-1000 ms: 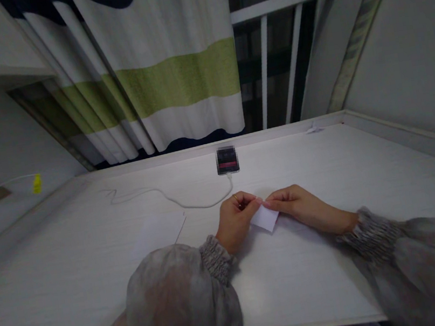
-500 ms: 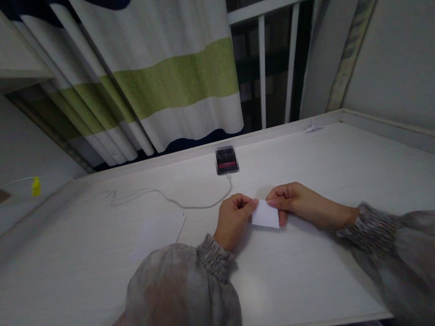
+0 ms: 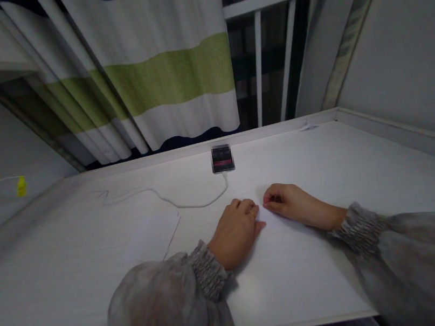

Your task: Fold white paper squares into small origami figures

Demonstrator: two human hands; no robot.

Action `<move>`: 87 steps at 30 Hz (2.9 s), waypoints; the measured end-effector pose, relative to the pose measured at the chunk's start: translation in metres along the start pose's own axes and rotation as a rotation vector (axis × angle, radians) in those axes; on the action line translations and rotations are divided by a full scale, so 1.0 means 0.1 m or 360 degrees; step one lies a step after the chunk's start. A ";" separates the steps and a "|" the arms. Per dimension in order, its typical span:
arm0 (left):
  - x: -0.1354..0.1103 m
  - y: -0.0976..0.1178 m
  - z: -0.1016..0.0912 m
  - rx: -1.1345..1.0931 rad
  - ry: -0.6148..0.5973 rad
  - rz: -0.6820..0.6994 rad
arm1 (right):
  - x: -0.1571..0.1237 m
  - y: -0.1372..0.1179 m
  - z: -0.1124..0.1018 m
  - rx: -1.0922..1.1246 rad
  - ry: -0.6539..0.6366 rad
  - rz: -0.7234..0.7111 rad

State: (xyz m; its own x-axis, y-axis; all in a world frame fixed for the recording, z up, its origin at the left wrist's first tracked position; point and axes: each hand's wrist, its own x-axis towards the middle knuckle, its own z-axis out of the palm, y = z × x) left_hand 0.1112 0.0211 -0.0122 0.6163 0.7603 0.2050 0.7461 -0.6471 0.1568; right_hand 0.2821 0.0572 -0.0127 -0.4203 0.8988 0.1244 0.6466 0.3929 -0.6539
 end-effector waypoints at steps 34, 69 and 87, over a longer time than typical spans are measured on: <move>0.02 -0.11 -0.07 0.0075 -0.0058 0.0007 | -0.23 0.19 -0.17 -0.1075 -0.0003 -0.0694; -0.05 -0.19 -0.06 -0.0015 -0.0043 -0.0128 | -0.22 0.17 -0.11 -0.0924 -0.0042 -0.0759; 0.02 -0.29 -0.01 -0.0488 -0.0056 -0.0200 | -0.23 0.00 -0.09 -0.0601 -0.0152 -0.0779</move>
State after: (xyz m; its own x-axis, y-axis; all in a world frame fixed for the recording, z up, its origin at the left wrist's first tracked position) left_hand 0.0906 0.0418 -0.0154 0.5367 0.8332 0.1330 0.7094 -0.5310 0.4634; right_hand 0.2979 0.0383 -0.0089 -0.7686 0.5826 0.2643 0.5376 0.8121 -0.2270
